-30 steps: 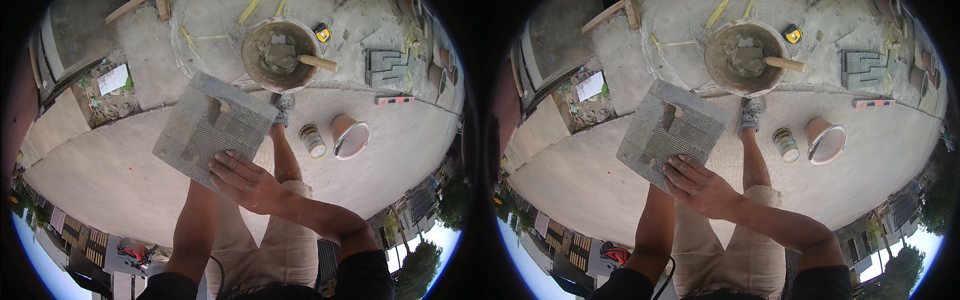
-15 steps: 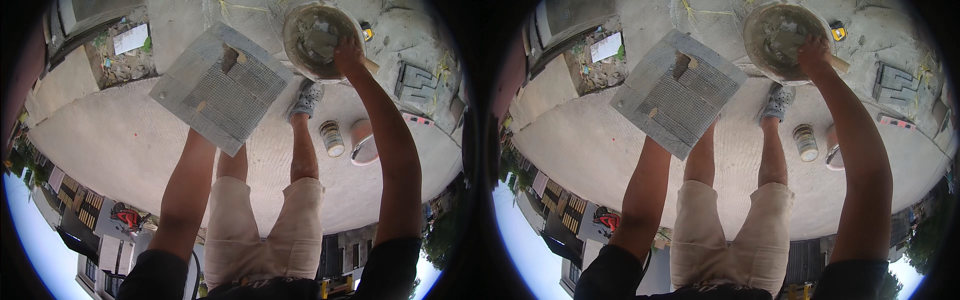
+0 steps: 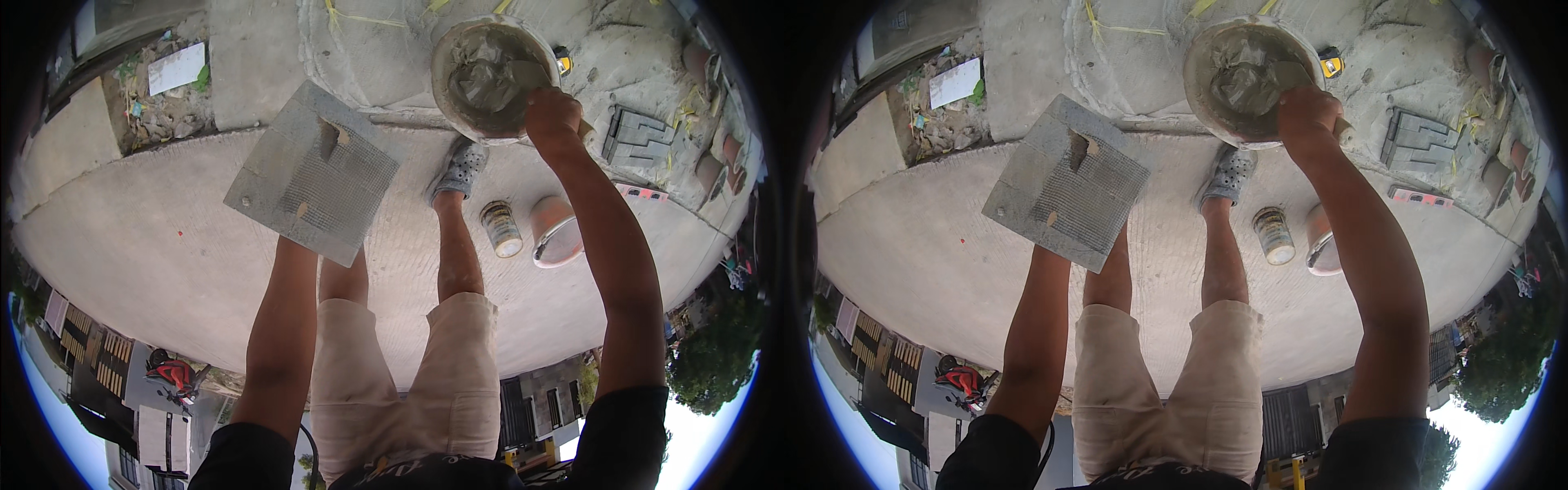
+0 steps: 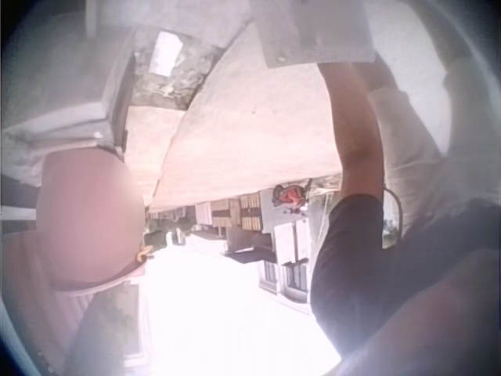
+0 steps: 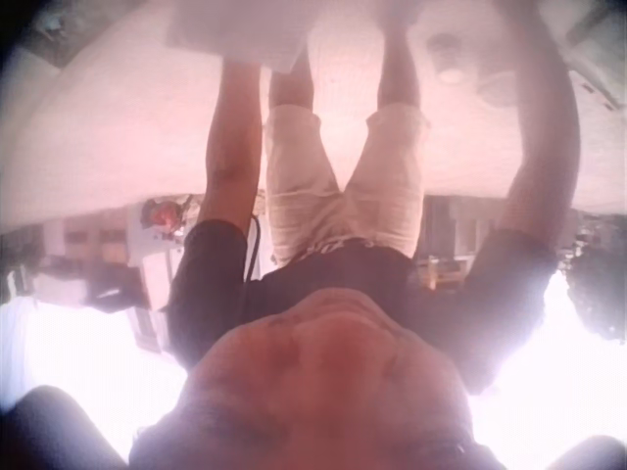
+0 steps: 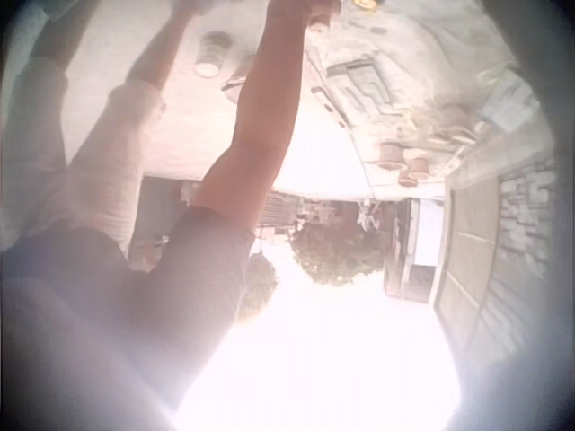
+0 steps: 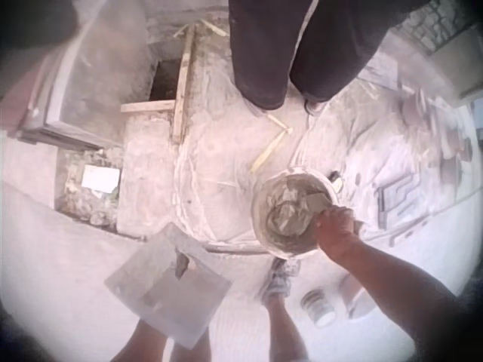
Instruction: The person applies mortar to stone tiles using a trowel and places them on a vertical wall. They use a rubber mallet to tap the tiles into position and adjust alignment. A second person assists by applying mortar to the wall surface.
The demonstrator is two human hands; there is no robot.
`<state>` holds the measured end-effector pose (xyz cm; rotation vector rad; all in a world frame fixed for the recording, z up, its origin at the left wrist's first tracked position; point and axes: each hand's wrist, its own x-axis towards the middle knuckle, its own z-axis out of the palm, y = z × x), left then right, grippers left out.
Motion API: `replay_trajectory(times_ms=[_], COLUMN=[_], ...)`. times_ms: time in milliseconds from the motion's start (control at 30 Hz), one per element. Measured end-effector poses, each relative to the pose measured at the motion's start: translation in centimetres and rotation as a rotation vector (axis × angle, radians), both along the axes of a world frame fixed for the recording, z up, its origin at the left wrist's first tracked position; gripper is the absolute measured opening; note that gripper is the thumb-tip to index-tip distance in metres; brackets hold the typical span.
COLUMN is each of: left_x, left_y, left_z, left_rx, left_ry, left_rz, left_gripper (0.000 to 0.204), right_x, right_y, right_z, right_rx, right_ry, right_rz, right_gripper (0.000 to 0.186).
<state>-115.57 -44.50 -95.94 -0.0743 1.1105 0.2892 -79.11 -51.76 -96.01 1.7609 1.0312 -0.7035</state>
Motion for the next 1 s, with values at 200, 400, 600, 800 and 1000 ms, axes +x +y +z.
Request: replay_trajectory(times_ms=[200, 400, 600, 800, 1000], left_x=[-0.9, -0.6, 0.7, 2.0, 2.7], left_y=[0.1, -0.1, 0.1, 0.4, 0.2], left_z=[0.1, -0.3, -0.7, -0.7, -0.9], left_rx=[0.0, -0.017, -0.021, -0.006, 0.006], left_ry=[0.017, 0.025, 0.016, 0.017, 0.02], left_rz=[-0.005, -0.005, -0.028, -0.058, -0.064], left_gripper=[0.085, 0.085, 0.084, 0.083, 0.083], right_x=[1.6, 1.5, 1.0, 3.3, 1.2], right_y=[-2.1, -4.8, -4.5, -5.6, -4.8], right_z=[-4.1, -4.7, -3.6, -5.9, -2.3], right_rx=[0.147, 0.292, 0.151, 0.339, 0.419], right_ry=[0.209, 0.198, 0.235, 0.31, 0.228], right_rz=[-0.207, -0.366, -0.139, -0.409, 0.004], right_gripper=[0.032, 0.028, 0.032, 0.036, 0.027])
